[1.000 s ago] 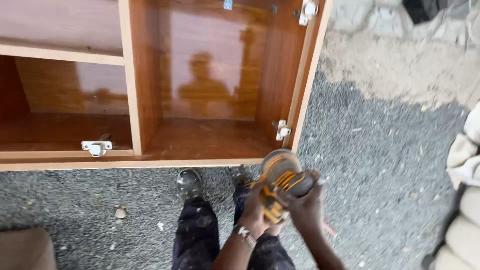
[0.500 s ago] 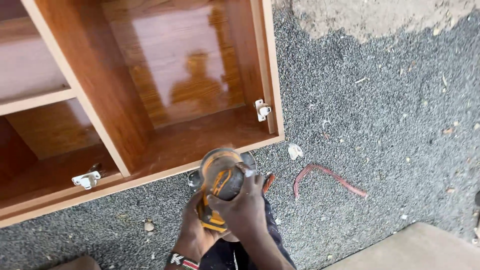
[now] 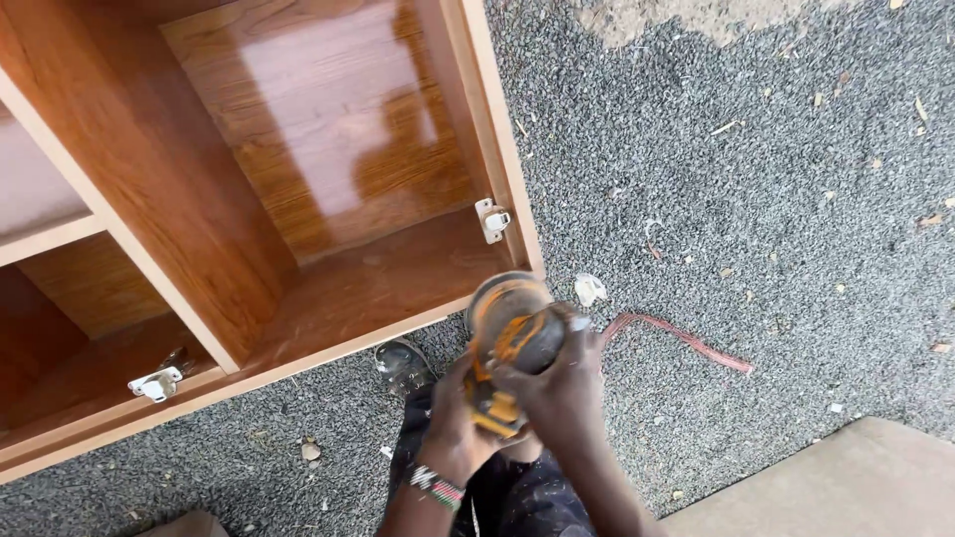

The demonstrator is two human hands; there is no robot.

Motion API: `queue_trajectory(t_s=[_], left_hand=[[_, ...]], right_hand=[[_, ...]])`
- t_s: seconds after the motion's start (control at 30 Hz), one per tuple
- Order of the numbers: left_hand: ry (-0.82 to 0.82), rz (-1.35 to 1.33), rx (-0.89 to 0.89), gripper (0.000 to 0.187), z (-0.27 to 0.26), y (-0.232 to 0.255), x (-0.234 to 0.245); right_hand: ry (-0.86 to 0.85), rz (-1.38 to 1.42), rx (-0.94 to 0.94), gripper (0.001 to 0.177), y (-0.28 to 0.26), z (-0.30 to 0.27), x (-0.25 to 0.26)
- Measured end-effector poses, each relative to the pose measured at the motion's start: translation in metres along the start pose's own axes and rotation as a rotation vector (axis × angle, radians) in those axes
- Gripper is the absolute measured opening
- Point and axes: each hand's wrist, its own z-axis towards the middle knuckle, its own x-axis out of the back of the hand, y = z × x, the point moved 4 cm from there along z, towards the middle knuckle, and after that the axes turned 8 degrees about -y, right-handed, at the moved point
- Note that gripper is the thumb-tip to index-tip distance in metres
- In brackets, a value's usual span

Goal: The person uses an electric orbital sander to smooth the interior surfaces of a wooden cabinet. They systematically sand the shelves, side panels, and bottom sections of the cabinet while working outdoors on a gravel surface.

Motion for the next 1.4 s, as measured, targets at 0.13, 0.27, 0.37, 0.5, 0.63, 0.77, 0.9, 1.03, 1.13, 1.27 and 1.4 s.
queue_trajectory(t_s=[0.13,0.27,0.37,0.5,0.63,0.77,0.9,1.03,1.13,1.27,1.4], left_hand=[[0.136,-0.009,-0.095,0.048,-0.033,0.030,0.014],[0.199,0.083,-0.063,0.053,-0.037,0.039,-0.013],[0.111,0.037,-0.028,0.046,0.007,0.016,-0.018],[0.101,0.099,0.000,0.052,0.016,0.004,-0.045],[-0.125,0.068,-0.307,0.032,-0.016,0.033,-0.026],[0.221,0.032,-0.119,0.049,-0.059,0.071,0.049],[0.497,0.083,-0.168,0.041,-0.079,0.097,0.102],[0.409,0.174,-0.136,0.054,-0.056,0.082,0.064],[0.257,0.190,-0.047,0.055,-0.024,0.060,0.019],[0.201,0.301,-0.001,0.053,0.011,0.032,-0.029],[0.459,0.499,-0.084,0.062,-0.013,0.030,-0.094]], right_hand=[[-0.168,0.046,-0.180,0.113,-0.024,-0.011,-0.027],[-0.137,0.028,-0.197,0.116,-0.034,-0.003,-0.013],[-0.069,0.059,-0.230,0.117,-0.008,0.008,0.008],[0.041,0.032,-0.182,0.118,0.014,0.018,0.028],[0.080,0.051,0.000,0.120,0.009,0.002,-0.011],[-0.155,0.077,-0.244,0.115,-0.011,-0.032,-0.078],[-0.225,0.149,-0.239,0.124,-0.028,-0.046,-0.101],[-0.193,0.163,-0.298,0.124,-0.006,-0.036,-0.076],[-0.118,0.335,-0.443,0.116,0.010,-0.023,-0.033],[0.028,0.555,-0.458,0.125,0.045,-0.002,0.008],[0.085,0.653,-0.379,0.126,0.065,0.009,0.020]])
